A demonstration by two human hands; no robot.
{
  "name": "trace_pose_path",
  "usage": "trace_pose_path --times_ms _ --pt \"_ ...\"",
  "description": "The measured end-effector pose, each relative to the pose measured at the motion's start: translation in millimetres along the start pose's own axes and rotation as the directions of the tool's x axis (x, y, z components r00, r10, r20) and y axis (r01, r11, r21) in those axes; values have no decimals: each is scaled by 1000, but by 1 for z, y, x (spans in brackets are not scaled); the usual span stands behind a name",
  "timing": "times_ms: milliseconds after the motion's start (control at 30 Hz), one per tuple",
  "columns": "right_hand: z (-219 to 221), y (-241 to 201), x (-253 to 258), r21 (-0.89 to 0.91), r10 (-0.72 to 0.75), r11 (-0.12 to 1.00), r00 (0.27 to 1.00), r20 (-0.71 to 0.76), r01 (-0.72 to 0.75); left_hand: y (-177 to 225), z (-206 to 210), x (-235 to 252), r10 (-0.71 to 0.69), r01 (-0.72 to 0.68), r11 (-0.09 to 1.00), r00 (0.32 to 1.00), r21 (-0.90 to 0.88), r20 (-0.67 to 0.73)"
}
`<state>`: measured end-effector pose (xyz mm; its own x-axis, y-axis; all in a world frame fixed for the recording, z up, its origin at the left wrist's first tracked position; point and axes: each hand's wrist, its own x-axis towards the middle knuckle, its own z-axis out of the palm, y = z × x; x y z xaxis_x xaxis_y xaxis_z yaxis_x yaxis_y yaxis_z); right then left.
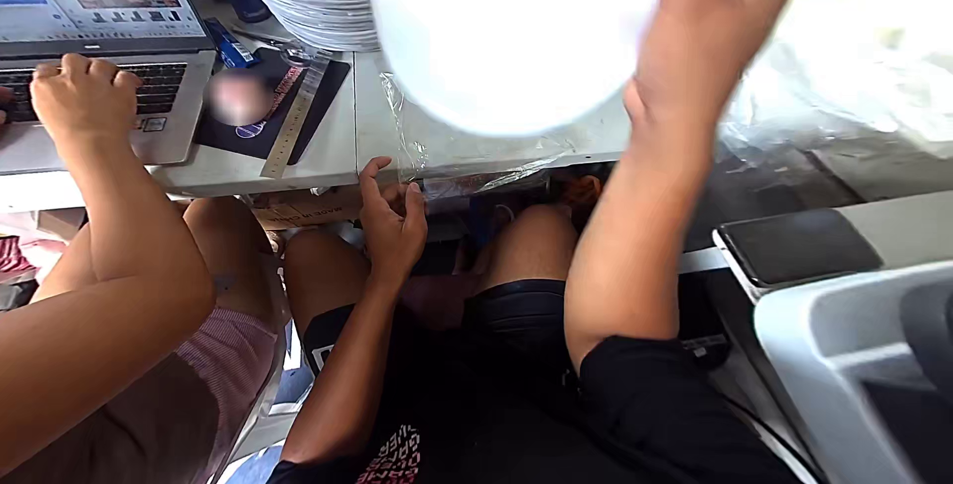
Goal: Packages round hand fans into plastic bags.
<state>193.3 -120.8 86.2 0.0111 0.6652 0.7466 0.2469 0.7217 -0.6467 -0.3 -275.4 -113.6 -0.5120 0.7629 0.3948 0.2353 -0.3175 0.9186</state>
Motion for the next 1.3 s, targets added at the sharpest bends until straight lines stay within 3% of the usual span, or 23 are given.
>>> trace_pose_path --times_ms 100,200,233,300,367,533,667,767,933,1000,1067,1167,1233,1300 --pt "-53 -4 -73 126 232 953 930 285 -277 15 -4 -3 -68 68 996 998 55 6" --pt "-66 6 -134 167 296 851 717 631 -498 17 6 7 -65 57 993 995 -101 -80" --pt "-65 15 -146 160 304 824 663 684 -543 33 6 11 -223 220 970 974 -101 -26" --pt "-65 27 -162 124 352 795 619 702 -593 14 11 9 -169 159 960 985 -230 -23" --pt "-67 30 -167 76 426 784 622 657 -617 -1 13 7 -73 58 955 996 -292 -42" --pt "-79 37 -163 55 542 767 691 478 -640 1 5 -8 -40 38 974 999 -222 -4" --pt "-82 38 -168 147 545 762 747 381 -631 -4 5 -17 76 -76 982 997 -171 -6" --pt "-80 38 -176 92 544 798 777 316 -596 -4 10 -17 98 -101 982 995 -159 -30" --pt "-37 37 -198 79 526 846 849 36 -528 -2 18 -15 205 -207 973 978 -103 -24" --pt "-15 34 -204 135 547 832 836 -40 -538 0 24 -16 255 -256 965 967 -52 -21" --pt "-4 29 -205 208 565 808 825 -12 -551 3 28 -18 286 -286 958 958 6 -2" --pt "-12 21 -199 293 499 773 825 265 -562 4 29 -18 284 -285 955 958 76 31" --pt "-17 16 -193 167 402 861 844 356 -480 6 27 -18 274 -279 958 960 74 62" --pt "-14 16 -187 -21 325 940 880 347 -340 7 24 -17 276 -285 956 954 65 120"
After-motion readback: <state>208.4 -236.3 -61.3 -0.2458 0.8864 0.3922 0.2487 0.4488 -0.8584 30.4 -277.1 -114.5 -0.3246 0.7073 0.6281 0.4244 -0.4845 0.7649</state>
